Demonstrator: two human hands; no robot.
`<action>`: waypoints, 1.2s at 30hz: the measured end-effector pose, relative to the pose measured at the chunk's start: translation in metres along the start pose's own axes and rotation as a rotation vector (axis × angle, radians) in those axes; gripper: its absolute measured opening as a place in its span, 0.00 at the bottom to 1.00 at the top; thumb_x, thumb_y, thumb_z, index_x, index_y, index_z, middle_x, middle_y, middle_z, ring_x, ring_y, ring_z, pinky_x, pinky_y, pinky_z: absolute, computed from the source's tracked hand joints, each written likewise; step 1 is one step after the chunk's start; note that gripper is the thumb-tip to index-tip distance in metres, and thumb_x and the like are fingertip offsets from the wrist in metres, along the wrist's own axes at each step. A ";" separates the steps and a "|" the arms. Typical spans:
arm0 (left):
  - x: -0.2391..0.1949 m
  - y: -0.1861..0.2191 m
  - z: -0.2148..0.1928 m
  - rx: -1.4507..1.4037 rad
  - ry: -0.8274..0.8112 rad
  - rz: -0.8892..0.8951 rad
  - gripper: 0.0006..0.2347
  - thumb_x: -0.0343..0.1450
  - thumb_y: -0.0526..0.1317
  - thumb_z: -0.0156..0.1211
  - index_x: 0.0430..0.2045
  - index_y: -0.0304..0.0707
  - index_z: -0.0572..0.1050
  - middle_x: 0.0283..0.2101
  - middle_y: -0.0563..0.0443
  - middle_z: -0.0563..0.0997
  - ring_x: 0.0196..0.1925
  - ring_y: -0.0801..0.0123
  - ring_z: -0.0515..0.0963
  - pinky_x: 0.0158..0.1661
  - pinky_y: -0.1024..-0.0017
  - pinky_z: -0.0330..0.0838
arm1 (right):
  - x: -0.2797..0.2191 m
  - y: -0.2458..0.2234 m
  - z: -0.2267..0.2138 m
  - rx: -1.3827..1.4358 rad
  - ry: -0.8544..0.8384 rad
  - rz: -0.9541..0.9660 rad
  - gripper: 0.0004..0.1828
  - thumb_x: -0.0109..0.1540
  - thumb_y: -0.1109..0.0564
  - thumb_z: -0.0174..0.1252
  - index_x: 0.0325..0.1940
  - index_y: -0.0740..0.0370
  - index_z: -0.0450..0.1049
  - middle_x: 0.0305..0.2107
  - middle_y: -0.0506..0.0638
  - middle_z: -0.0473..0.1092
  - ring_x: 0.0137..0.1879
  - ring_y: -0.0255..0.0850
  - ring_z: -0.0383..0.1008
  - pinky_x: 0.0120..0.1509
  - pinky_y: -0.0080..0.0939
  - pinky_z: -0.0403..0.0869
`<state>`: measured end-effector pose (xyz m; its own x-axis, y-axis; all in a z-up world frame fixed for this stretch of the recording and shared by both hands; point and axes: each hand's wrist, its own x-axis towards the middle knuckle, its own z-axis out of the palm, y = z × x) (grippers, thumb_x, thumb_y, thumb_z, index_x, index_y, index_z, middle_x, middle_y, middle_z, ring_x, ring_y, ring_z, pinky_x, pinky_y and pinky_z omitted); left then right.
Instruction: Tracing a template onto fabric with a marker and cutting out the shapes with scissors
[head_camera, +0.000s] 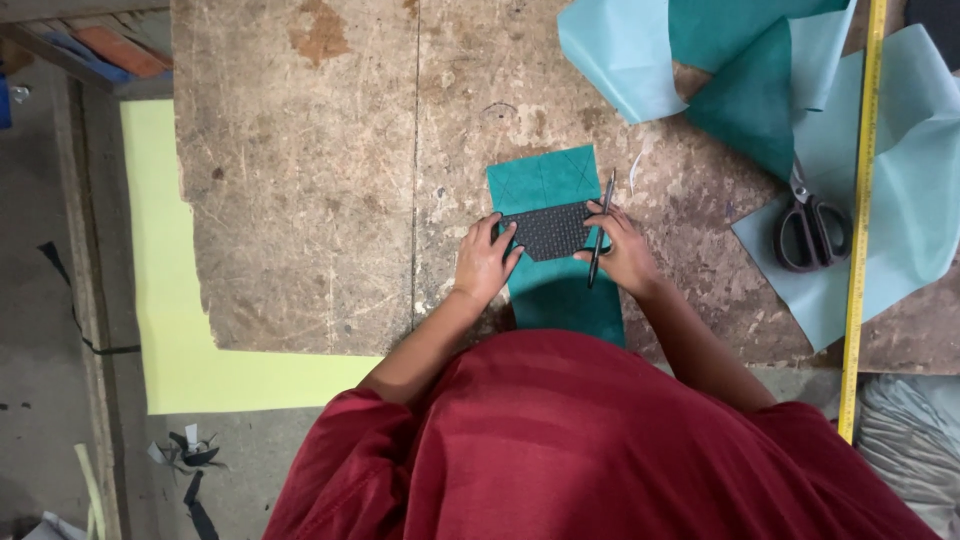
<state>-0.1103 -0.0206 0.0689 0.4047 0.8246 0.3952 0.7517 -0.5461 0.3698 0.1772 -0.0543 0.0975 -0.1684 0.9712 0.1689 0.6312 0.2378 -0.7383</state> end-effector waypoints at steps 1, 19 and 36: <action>0.002 0.000 -0.001 0.000 -0.001 -0.001 0.16 0.70 0.50 0.64 0.49 0.46 0.81 0.56 0.44 0.74 0.58 0.51 0.76 0.45 0.58 0.75 | 0.000 0.003 0.002 0.001 -0.001 0.000 0.31 0.53 0.49 0.77 0.55 0.56 0.72 0.65 0.54 0.68 0.75 0.63 0.60 0.74 0.74 0.62; 0.102 0.010 0.004 -0.053 -0.472 0.415 0.04 0.73 0.45 0.58 0.33 0.52 0.78 0.40 0.55 0.73 0.42 0.58 0.75 0.36 0.59 0.75 | -0.008 0.003 0.003 -0.068 0.112 -0.101 0.33 0.52 0.44 0.78 0.56 0.57 0.74 0.62 0.56 0.71 0.70 0.62 0.67 0.68 0.66 0.69; 0.139 -0.047 0.139 -0.128 -0.971 0.473 0.33 0.42 0.49 0.87 0.39 0.92 0.78 0.42 0.73 0.82 0.47 0.68 0.83 0.53 0.73 0.80 | 0.036 -0.140 0.005 0.310 -0.106 -0.287 0.13 0.68 0.62 0.51 0.52 0.72 0.77 0.33 0.69 0.76 0.37 0.68 0.74 0.41 0.61 0.74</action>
<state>-0.0170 0.1404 -0.0109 0.9204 0.2604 -0.2916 0.3739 -0.8040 0.4624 0.0791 -0.0525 0.2038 -0.3912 0.8554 0.3395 0.2932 0.4655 -0.8351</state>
